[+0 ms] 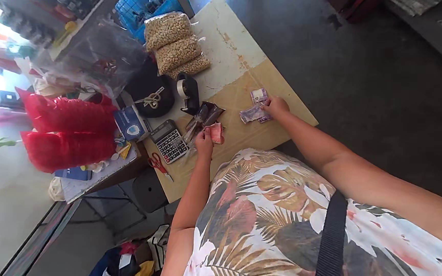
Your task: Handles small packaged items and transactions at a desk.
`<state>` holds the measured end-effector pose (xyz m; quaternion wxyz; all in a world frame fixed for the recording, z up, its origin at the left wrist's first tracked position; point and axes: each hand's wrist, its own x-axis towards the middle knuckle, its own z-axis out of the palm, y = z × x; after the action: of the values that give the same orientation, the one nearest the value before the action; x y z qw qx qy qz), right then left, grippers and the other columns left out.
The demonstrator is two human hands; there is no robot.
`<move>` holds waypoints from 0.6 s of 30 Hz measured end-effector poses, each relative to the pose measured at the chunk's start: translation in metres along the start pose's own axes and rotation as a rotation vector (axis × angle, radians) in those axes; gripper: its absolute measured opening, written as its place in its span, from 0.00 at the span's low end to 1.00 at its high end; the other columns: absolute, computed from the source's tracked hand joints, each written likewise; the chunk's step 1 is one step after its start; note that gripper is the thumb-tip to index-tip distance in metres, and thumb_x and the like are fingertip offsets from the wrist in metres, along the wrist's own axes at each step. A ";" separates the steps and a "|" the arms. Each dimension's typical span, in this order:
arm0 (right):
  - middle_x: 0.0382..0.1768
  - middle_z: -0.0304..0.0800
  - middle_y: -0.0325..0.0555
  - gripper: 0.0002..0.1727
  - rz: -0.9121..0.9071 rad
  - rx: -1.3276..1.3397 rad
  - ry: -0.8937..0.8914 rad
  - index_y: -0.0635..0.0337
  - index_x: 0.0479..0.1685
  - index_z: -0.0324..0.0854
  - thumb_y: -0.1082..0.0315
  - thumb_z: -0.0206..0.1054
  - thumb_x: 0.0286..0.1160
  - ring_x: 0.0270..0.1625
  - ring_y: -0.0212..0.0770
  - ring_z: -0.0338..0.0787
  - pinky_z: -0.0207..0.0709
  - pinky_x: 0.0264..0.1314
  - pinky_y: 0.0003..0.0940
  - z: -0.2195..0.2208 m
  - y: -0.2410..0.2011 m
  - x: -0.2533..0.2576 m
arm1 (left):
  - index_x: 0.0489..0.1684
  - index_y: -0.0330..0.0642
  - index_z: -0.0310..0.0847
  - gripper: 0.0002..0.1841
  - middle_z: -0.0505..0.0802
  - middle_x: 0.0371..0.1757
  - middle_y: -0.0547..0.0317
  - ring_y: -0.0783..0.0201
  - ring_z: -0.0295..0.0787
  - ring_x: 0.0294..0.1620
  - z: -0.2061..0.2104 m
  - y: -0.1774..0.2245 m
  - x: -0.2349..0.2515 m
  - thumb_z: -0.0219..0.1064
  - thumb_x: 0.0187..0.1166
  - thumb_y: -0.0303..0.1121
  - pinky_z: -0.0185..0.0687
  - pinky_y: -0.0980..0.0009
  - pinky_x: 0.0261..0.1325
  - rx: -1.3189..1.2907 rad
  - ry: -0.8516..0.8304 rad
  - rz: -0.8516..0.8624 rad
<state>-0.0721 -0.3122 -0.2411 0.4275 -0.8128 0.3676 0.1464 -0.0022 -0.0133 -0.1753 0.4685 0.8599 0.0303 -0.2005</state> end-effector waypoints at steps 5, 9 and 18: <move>0.56 0.86 0.71 0.21 0.004 0.408 0.078 0.75 0.59 0.79 0.65 0.72 0.79 0.60 0.64 0.87 0.76 0.66 0.63 -0.004 0.008 -0.005 | 0.52 0.25 0.83 0.11 0.90 0.40 0.47 0.67 0.84 0.39 0.008 0.011 0.004 0.63 0.87 0.28 0.82 0.68 0.53 0.029 -0.047 0.129; 0.56 0.83 0.52 0.30 0.251 1.011 0.031 0.57 0.82 0.63 0.66 0.67 0.83 0.37 0.37 0.81 0.76 0.36 0.33 0.014 0.012 -0.016 | 0.69 0.30 0.77 0.18 0.91 0.47 0.46 0.65 0.87 0.42 0.020 0.019 0.013 0.66 0.81 0.22 0.84 0.67 0.53 -0.026 -0.133 0.128; 0.50 0.78 0.46 0.27 0.350 1.370 0.236 0.53 0.78 0.60 0.75 0.64 0.83 0.29 0.31 0.77 0.74 0.29 0.26 0.048 0.024 -0.046 | 0.89 0.37 0.60 0.35 0.84 0.72 0.36 0.57 0.89 0.59 0.061 0.051 0.019 0.64 0.78 0.15 0.85 0.61 0.62 -0.253 -0.335 0.088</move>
<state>-0.1171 -0.2606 -0.2581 0.7693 -0.3013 0.5457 -0.1400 0.0086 -0.0942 -0.1712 0.5795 0.7494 -0.0605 -0.3146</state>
